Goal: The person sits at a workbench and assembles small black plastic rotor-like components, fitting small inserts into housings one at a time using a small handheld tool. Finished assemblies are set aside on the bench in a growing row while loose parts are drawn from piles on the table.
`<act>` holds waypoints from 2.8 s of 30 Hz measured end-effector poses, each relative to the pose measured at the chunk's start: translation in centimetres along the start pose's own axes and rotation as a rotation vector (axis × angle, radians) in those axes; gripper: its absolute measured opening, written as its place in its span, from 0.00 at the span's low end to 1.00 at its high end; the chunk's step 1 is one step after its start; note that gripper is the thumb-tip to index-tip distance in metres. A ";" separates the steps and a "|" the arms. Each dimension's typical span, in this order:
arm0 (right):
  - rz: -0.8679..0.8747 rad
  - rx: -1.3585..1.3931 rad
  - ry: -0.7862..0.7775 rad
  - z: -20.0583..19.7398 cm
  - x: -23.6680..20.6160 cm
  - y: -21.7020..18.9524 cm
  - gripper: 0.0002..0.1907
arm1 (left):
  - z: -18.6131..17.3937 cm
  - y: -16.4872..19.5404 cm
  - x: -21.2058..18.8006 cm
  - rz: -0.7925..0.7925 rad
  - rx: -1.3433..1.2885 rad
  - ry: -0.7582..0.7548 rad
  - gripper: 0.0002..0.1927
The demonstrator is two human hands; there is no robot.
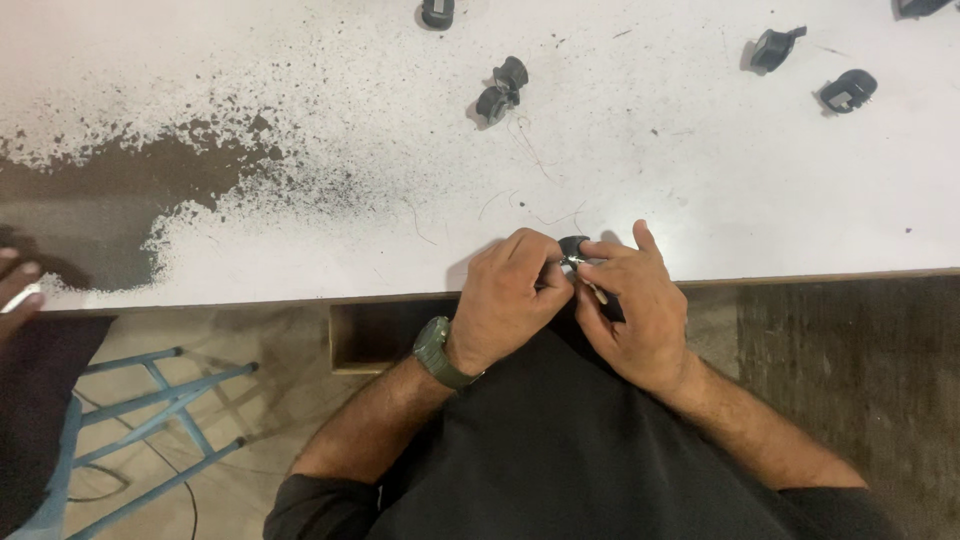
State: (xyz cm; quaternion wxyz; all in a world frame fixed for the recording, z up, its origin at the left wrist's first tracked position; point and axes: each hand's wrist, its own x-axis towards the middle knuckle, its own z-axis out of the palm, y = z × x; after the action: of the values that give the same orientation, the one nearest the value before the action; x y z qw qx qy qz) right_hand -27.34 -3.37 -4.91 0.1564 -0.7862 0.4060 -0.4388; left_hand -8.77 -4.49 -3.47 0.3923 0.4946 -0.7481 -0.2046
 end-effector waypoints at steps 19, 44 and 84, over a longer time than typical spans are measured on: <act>-0.009 -0.072 -0.036 -0.4 0.2 0.0 0.18 | 0.5 -0.2 0.1 -0.016 -0.010 -0.045 0.06; 0.027 -0.176 -0.214 -2.3 3.4 2.3 0.24 | -3.7 -0.8 3.6 0.155 0.185 -0.238 0.17; -0.026 -0.019 -0.025 0.6 0.8 1.7 0.17 | -0.7 -0.5 -0.4 0.208 0.305 0.124 0.08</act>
State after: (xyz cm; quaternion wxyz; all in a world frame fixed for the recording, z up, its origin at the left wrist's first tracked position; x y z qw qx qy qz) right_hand -27.46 -5.06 -5.81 0.1481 -0.7982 0.3981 -0.4271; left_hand -7.80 -4.32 -3.54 0.3770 0.4801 -0.7919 -0.0163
